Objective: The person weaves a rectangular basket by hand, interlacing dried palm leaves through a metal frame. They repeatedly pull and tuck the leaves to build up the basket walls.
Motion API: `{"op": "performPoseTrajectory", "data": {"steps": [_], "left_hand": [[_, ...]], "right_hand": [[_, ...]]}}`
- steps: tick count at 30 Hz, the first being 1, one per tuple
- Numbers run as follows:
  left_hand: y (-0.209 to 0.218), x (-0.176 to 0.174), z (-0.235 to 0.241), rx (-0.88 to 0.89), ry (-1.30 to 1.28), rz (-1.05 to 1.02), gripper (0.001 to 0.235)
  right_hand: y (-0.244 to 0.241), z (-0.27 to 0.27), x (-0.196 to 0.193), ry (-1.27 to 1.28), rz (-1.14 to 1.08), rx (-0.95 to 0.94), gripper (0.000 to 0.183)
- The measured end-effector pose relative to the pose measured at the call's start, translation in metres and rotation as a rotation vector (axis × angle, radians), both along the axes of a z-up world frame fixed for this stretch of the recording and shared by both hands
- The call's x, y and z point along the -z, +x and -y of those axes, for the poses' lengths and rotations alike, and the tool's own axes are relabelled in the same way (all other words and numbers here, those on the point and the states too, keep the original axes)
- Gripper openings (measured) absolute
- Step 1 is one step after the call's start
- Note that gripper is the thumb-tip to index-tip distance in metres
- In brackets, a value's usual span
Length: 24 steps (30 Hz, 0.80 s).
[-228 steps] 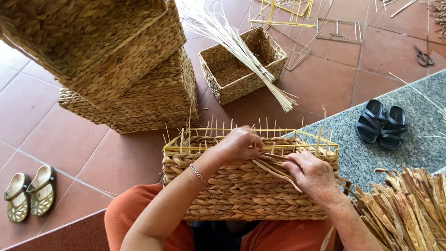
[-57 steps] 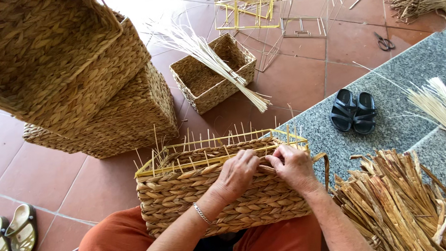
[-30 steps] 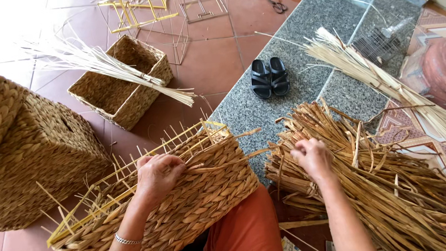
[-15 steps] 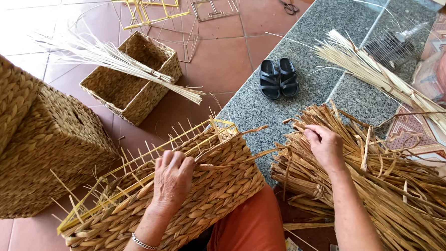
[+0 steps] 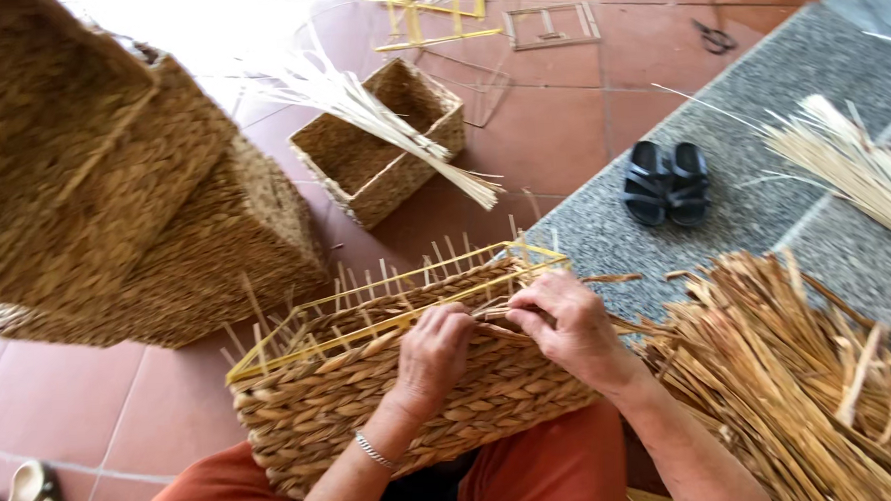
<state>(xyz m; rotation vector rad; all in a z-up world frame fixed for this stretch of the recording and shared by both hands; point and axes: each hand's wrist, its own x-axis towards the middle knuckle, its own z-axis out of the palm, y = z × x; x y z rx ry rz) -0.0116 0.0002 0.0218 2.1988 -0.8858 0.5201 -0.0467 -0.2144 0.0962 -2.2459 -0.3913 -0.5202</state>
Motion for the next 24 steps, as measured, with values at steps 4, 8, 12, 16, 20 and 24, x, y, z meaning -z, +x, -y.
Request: {"op": "performPoseTrajectory", "data": {"steps": [4,8,12,16,20,24], "left_hand": [[-0.007,0.001,-0.004,-0.007,0.055,0.09,0.018],[-0.009,0.002,-0.006,0.032,0.061,0.112,0.02],[-0.01,0.007,-0.008,0.037,0.105,0.14,0.018],[-0.008,0.015,-0.002,0.03,0.081,0.141,0.015],[0.008,0.019,0.011,-0.052,0.074,-0.128,0.012],[0.031,0.015,0.017,-0.079,0.15,-0.479,0.032]], "right_hand": [[0.012,-0.018,0.009,-0.118,0.015,-0.011,0.014],[0.017,-0.02,0.02,-0.286,-0.063,0.04,0.014],[0.024,-0.022,0.031,-0.373,-0.026,0.038,0.02],[0.028,-0.029,0.041,-0.476,0.037,0.063,0.021],[0.025,-0.022,0.045,-0.355,-0.076,0.053,0.019],[0.016,-0.001,0.049,-0.374,0.381,0.144,0.02]]}}
